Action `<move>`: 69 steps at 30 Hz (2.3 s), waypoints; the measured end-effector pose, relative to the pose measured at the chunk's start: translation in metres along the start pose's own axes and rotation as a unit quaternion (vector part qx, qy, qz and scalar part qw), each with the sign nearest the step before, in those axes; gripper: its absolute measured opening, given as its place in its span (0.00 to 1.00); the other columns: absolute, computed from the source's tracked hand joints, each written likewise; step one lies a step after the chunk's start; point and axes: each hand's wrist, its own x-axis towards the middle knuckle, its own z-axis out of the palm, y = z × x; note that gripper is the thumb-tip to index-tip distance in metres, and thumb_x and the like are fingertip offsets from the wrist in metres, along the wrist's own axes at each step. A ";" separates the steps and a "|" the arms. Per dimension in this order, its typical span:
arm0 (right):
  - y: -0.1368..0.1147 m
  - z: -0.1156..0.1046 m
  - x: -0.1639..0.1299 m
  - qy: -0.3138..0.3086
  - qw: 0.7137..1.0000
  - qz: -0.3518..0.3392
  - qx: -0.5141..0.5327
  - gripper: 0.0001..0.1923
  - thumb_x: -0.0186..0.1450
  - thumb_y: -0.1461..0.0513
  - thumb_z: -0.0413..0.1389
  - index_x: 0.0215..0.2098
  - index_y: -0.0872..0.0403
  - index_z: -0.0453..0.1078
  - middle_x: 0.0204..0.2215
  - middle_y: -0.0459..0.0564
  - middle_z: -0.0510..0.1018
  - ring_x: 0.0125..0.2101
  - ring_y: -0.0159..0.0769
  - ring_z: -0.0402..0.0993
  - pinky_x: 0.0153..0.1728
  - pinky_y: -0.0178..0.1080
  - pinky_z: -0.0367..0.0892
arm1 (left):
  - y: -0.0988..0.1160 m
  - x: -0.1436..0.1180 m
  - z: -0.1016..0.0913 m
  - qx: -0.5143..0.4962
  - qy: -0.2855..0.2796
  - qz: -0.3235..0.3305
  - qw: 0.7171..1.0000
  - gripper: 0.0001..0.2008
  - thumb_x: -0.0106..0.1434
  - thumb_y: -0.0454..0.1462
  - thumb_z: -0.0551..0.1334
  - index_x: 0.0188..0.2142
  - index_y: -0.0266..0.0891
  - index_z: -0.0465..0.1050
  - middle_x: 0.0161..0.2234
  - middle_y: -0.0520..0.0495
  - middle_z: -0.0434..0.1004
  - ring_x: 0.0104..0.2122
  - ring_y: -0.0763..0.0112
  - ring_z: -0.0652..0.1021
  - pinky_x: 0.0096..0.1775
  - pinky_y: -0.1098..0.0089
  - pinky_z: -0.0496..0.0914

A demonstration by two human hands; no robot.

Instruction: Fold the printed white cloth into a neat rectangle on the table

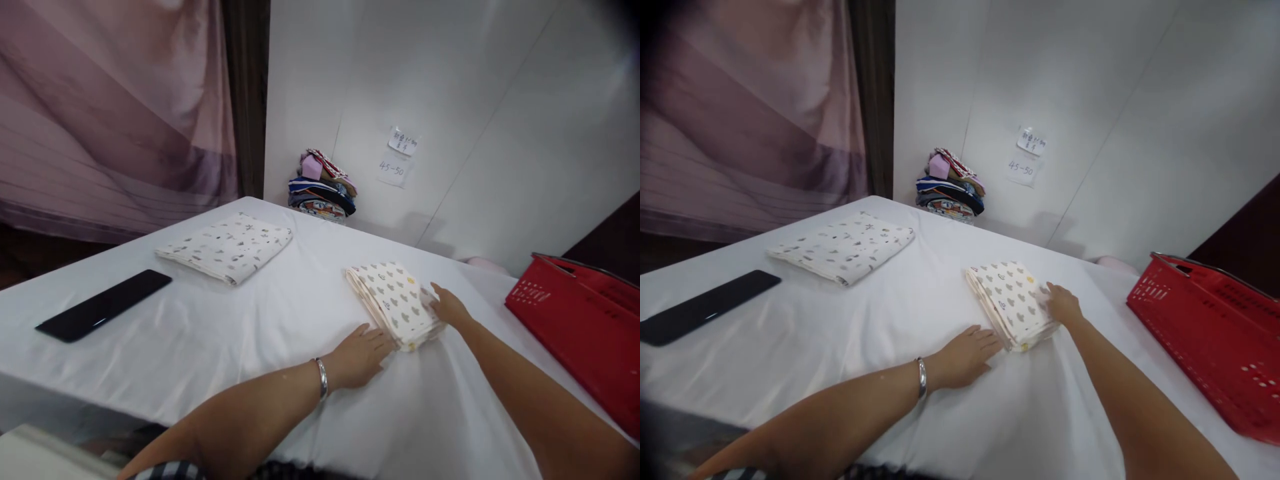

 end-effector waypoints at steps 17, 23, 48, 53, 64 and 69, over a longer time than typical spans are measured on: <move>-0.099 0.031 -0.074 -0.164 0.958 -0.234 0.007 0.25 0.63 0.50 0.48 0.56 0.50 0.61 0.54 0.53 0.68 0.53 0.44 0.63 0.52 0.47 0.58 | -0.017 0.002 -0.004 -0.105 -0.002 -0.030 0.994 0.04 0.59 0.32 0.56 0.29 0.38 0.69 0.32 0.49 0.74 0.36 0.68 0.74 0.40 0.69 0.65; -0.107 0.035 -0.102 -0.020 0.967 -0.241 -0.084 0.19 0.62 0.61 0.51 0.51 0.55 0.65 0.46 0.57 0.71 0.46 0.46 0.64 0.45 0.44 0.60 | -0.020 0.005 -0.009 -0.107 0.015 -0.059 0.992 0.08 0.61 0.32 0.53 0.29 0.38 0.70 0.30 0.49 0.74 0.33 0.69 0.73 0.37 0.71 0.64; -0.092 0.038 -0.114 0.078 0.962 -0.263 -0.001 0.15 0.67 0.62 0.43 0.44 0.55 0.69 0.36 0.53 0.74 0.39 0.39 0.68 0.39 0.40 0.64 | -0.021 0.065 -0.006 -0.650 0.193 -0.474 0.561 0.05 0.60 0.34 0.58 0.31 0.33 0.69 0.31 0.45 0.75 0.21 0.78 0.73 0.24 0.76 0.66; -0.095 0.037 -0.120 0.049 0.969 -0.241 -0.039 0.15 0.64 0.59 0.49 0.48 0.54 0.66 0.37 0.53 0.73 0.38 0.41 0.67 0.38 0.40 0.62 | -0.023 0.061 0.002 -0.633 0.227 -0.473 0.569 0.05 0.60 0.34 0.59 0.29 0.34 0.66 0.29 0.46 0.74 0.21 0.79 0.73 0.25 0.77 0.67; -0.091 0.035 -0.118 0.030 0.974 -0.219 0.042 0.11 0.64 0.61 0.47 0.39 0.54 0.71 0.31 0.51 0.72 0.35 0.39 0.66 0.37 0.39 0.62 | -0.027 0.057 0.006 -0.654 0.172 -0.421 0.605 0.06 0.59 0.33 0.60 0.36 0.33 0.71 0.31 0.47 0.76 0.23 0.77 0.74 0.27 0.75 0.70; -0.090 0.036 -0.115 0.018 0.977 -0.192 0.095 0.13 0.65 0.57 0.48 0.37 0.54 0.71 0.29 0.50 0.72 0.32 0.37 0.67 0.34 0.38 0.62 | -0.030 0.055 0.006 -0.667 0.153 -0.404 0.608 0.06 0.59 0.34 0.60 0.35 0.32 0.72 0.32 0.46 0.75 0.23 0.79 0.74 0.27 0.75 0.70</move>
